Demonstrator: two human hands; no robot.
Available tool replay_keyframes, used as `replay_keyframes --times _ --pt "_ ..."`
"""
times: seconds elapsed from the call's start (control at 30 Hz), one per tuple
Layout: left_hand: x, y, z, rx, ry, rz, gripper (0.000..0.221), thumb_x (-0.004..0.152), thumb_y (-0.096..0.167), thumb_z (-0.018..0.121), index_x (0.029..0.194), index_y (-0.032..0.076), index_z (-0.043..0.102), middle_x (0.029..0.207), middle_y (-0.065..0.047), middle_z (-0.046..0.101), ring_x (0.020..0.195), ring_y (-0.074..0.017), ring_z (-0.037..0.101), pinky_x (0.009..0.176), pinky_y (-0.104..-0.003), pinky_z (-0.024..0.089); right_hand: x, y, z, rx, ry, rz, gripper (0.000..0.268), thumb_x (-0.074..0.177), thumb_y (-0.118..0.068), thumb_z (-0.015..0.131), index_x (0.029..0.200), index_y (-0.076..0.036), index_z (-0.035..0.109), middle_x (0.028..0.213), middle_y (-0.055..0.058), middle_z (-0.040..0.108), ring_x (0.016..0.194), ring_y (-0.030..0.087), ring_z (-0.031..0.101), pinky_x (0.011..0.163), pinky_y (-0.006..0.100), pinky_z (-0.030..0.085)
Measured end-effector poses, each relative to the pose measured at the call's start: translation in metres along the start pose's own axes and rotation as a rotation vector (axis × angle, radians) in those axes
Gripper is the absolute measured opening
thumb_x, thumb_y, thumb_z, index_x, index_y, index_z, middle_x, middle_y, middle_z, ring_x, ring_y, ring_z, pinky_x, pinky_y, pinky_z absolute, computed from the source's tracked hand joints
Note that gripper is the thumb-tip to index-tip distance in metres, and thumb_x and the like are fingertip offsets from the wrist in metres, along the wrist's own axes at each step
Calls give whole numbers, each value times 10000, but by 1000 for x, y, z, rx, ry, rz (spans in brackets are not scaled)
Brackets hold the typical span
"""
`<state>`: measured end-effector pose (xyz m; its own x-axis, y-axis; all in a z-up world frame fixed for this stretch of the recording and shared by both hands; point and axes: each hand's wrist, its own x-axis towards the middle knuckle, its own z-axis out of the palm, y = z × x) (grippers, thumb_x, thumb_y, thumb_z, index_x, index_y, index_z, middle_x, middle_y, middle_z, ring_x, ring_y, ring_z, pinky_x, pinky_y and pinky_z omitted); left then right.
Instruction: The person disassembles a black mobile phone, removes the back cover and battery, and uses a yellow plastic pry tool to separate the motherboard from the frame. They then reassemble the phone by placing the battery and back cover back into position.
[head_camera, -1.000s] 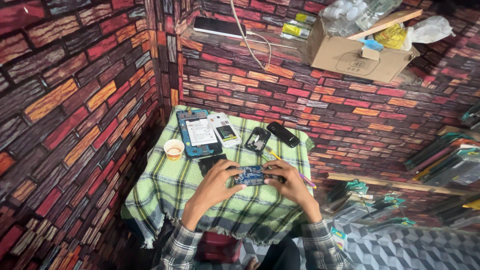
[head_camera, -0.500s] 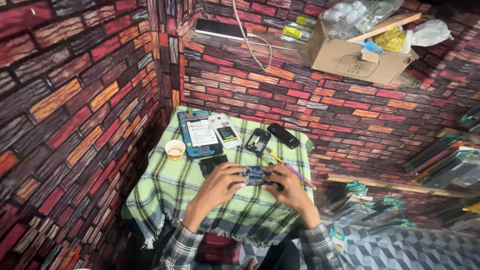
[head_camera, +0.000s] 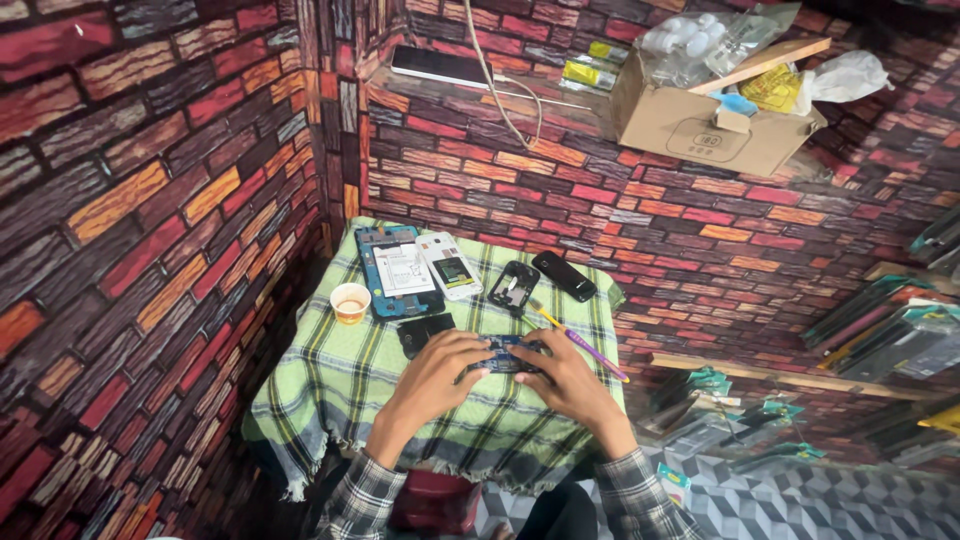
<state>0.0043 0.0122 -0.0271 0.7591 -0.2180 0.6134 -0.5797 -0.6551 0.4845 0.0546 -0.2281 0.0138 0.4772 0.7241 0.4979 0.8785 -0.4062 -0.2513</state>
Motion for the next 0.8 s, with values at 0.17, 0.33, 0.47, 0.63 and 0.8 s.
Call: replay_keyframes --times 0.17,0.33,0.47,0.63,0.8 --pt "0 7 -5 45 -24 53 356 945 207 666 1247 23 700 1236 -103 670 1197 -286 573 1076 -437 407 2 -9 -2 -23 -39 57 395 896 -217 738 1242 -46 654 1194 149 590 1094 361 565 949 445 467" --pt "-1 11 -3 216 -31 125 412 971 255 620 1306 17 648 1246 -91 598 1184 -288 538 1067 -457 391 4 -12 -2 -34 -19 35 395 900 -213 731 1251 -51 652 1204 155 583 1108 377 557 955 456 458" --pt "-1 8 1 232 -26 130 380 984 269 598 1274 32 666 1253 -86 604 1185 -286 538 1064 -468 387 2 -9 0 -30 -20 47 385 902 -217 728 1245 -56 661 1196 149 587 1104 373 561 954 448 465" --pt "-1 5 2 249 -18 146 439 978 275 600 1329 14 636 1268 -95 603 1193 -287 540 1059 -464 383 0 2 1 44 21 36 447 856 -263 773 1225 -35 666 1224 153 605 1134 361 590 963 433 480" --pt "-1 6 1 218 -2 130 474 973 283 609 1376 33 620 1260 -92 614 1174 -284 546 1049 -454 387 13 27 -1 74 129 109 393 864 -273 775 1175 -49 688 1226 134 650 1157 332 637 965 416 516"
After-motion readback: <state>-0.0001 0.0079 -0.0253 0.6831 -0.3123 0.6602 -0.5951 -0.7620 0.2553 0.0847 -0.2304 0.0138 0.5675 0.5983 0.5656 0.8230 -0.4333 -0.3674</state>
